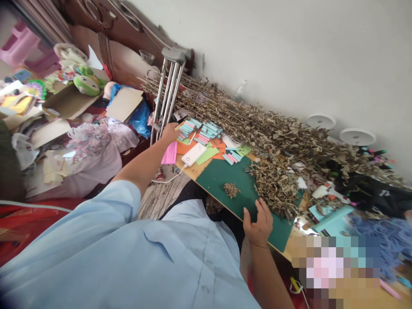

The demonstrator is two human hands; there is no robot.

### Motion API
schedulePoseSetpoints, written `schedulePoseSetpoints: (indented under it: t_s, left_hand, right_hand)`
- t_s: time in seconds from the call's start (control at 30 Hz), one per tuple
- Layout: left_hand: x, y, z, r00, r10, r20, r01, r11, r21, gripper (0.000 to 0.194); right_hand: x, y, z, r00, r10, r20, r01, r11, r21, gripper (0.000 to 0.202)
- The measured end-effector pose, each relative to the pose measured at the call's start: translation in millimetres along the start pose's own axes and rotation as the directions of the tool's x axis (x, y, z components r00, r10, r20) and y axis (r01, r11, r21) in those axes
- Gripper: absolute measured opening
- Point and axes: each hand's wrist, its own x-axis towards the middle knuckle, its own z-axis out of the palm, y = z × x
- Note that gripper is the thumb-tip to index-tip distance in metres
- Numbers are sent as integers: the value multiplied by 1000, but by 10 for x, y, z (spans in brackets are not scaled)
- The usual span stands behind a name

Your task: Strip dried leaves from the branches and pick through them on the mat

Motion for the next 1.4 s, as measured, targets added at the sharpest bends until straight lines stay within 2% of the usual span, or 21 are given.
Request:
schedulePoseSetpoints:
  t_s: [0.07, 0.2, 0.47, 0.57, 0.7, 0.8, 0.93, 1.1, 1.23, 1.33, 1.4]
  left_hand:
    - [2, -94, -35, 1000, 12, 17, -13, 1000, 28, 52]
    - [-16, -189, -12, 997, 8, 72, -18, 991, 135, 60]
    - [-50, -98, 17, 996, -4, 92, -15, 981, 195, 46]
    - [-62, -68, 26, 996, 0, 85, -20, 974, 227, 47]
    - [-82, -63, 52, 995, 82, 55, -94, 964, 249, 48]
    - [-91, -73, 54, 988, 141, 64, -153, 955, 253, 49]
    - [-81, -74, 36, 990, 129, 62, -140, 961, 238, 50]
    - [-88, -29, 55, 979, 198, 37, -201, 963, 178, 66]
    - [-142, 25, 124, 960, 276, 55, -281, 950, 134, 55]
    - [-166, 76, 165, 964, 261, 48, -265, 958, 111, 51]
    - [-156, 126, 180, 976, 215, 34, -217, 971, 101, 64]
  right_hand:
    - [-3, 2, 2, 1000, 1, -1, -1, 1000, 3, 55]
    - [-7, 7, 5, 1000, -4, -11, 4, 1000, 5, 54]
    - [20, -18, -10, 1000, -16, -23, 16, 1000, -9, 52]
    - [26, -24, -10, 999, -18, -30, 18, 1000, -4, 53]
    - [25, -23, -7, 1000, -10, -20, 10, 1000, 5, 51]
    - [19, -18, -5, 1000, 1, -10, -1, 1000, 5, 51]
    - [13, -12, 0, 1000, 8, -8, -8, 1000, 6, 52]
    - [15, -13, 0, 1000, -4, -4, 4, 1000, -5, 51]
    - [9, -9, 5, 1000, -1, -14, 1, 1000, -7, 52]
    - [9, -7, 8, 1000, 3, -11, -3, 1000, -8, 51]
    - [15, -9, 7, 1000, -5, -12, 5, 1000, -5, 51]
